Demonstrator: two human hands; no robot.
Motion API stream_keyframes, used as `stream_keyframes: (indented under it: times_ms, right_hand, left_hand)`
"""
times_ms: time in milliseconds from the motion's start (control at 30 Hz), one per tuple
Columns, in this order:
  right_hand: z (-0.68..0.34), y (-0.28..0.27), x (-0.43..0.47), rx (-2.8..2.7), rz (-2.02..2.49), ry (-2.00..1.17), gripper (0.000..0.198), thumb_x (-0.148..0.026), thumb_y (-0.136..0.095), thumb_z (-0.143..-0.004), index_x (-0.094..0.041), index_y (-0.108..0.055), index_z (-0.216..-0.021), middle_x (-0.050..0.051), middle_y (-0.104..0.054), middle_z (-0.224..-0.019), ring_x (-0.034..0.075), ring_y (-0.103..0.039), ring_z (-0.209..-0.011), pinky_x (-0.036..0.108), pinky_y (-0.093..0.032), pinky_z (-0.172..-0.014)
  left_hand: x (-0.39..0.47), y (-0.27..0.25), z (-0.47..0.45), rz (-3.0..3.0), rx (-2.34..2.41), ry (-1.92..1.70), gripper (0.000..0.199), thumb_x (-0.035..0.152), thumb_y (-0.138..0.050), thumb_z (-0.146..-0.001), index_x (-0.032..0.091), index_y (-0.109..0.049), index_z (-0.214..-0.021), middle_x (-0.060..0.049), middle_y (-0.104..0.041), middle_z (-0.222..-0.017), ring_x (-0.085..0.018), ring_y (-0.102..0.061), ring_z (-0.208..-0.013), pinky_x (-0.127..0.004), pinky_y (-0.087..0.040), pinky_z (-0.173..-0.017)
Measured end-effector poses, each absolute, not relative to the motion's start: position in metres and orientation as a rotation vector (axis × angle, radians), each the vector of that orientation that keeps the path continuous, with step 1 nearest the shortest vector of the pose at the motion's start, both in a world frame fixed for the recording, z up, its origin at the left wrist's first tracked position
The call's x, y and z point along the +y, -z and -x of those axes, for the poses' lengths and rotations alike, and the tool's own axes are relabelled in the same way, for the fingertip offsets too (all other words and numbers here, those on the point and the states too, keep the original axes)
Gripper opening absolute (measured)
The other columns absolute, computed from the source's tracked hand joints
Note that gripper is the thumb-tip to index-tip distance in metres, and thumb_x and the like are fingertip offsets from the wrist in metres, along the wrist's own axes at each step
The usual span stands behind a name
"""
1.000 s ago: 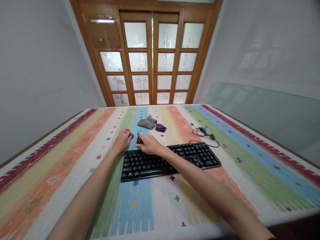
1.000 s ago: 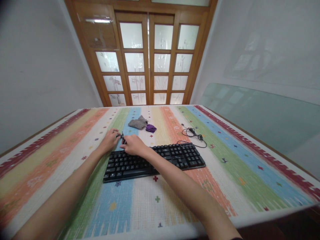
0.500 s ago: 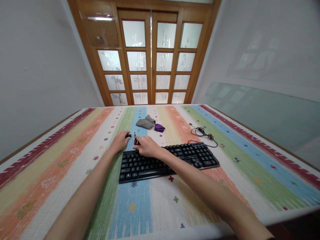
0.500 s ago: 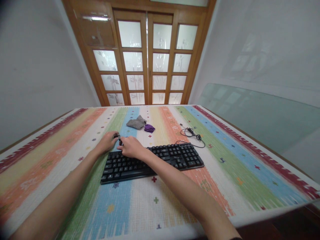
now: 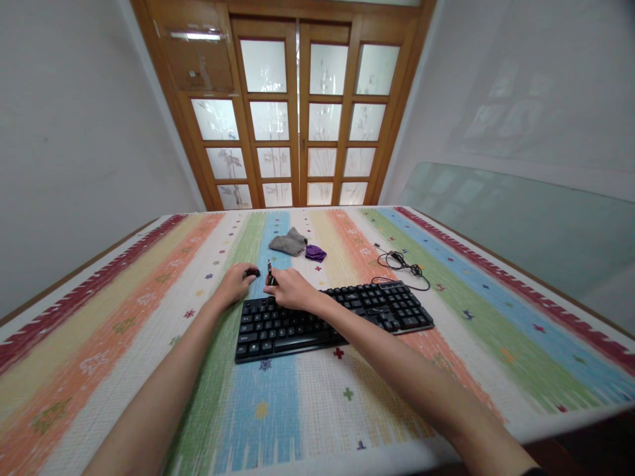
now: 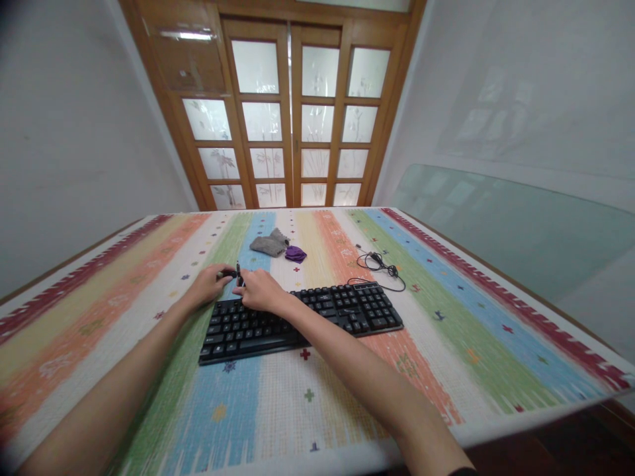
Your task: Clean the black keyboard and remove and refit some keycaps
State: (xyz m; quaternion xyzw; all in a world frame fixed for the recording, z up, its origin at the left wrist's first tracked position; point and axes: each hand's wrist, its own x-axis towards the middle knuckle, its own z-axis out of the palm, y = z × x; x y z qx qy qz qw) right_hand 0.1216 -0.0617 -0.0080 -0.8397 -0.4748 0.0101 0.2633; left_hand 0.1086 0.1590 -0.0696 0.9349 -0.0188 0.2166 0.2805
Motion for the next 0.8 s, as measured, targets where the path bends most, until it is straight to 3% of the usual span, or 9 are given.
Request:
stream_keyframes:
  times_ms: [233, 800]
  right_hand:
    - [-0.1275, 0.0025, -0.0601, -1.202, 2.193, -0.15, 0.006, -0.013, -0.06, -0.089, -0.012, -0.066, -0.091, 0.007, -0.071, -0.08, 0.018, -0.066, -0.078, 0.026, -0.045, -0.072]
    - [-0.1298, -0.0016, -0.0558, -1.225, 2.234, -0.193, 0.009, -0.016, -0.06, -0.09, -0.011, -0.066, -0.094, 0.006, -0.07, -0.08, 0.017, -0.065, -0.078, 0.025, -0.044, -0.072]
  left_hand:
    - [0.1589, 0.0711, -0.108, -2.499, 0.005, -0.57, 0.024, 0.027, -0.062, -0.072, 0.02, -0.071, -0.093, -0.01, -0.073, -0.091, -0.027, -0.067, -0.086, -0.043, -0.052, -0.086]
    - [0.1576, 0.0676, -0.1079, -2.553, 0.014, -0.513, 0.025, 0.026, -0.06, -0.076, 0.019, -0.074, -0.094, -0.008, -0.074, -0.096, -0.024, -0.066, -0.091, -0.038, -0.051, -0.089]
